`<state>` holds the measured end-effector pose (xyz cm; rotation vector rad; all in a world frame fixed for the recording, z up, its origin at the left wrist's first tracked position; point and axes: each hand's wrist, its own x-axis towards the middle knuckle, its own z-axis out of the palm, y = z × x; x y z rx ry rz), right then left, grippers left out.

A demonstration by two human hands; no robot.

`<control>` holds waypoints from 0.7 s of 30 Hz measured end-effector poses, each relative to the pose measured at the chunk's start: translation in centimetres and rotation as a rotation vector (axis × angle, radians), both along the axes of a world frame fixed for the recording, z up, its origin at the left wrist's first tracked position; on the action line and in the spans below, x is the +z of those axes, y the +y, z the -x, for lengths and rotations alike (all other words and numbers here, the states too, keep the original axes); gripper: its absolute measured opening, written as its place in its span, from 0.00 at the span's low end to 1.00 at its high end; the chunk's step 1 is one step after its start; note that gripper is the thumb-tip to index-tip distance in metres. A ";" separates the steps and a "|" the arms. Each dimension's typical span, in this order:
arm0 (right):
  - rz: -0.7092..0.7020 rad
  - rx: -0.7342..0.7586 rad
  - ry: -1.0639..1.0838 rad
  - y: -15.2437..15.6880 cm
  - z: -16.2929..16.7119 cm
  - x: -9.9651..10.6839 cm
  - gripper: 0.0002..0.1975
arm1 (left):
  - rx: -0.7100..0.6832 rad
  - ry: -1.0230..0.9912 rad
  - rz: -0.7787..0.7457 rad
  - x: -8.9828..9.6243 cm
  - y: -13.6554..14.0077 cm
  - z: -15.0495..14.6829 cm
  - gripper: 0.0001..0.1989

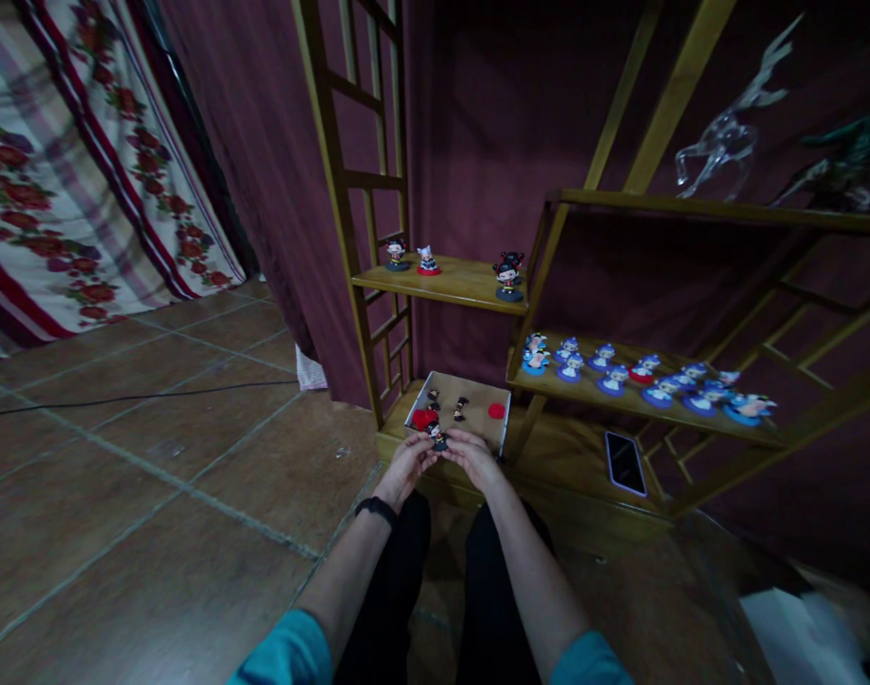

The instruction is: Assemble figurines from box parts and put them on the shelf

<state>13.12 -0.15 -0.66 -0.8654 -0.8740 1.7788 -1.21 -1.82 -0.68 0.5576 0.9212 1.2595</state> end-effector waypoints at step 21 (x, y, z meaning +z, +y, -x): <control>0.010 0.003 -0.026 -0.1 0.0 0.1 0.13 | 0.037 -0.009 -0.041 -0.3 0.0 -0.2 0.09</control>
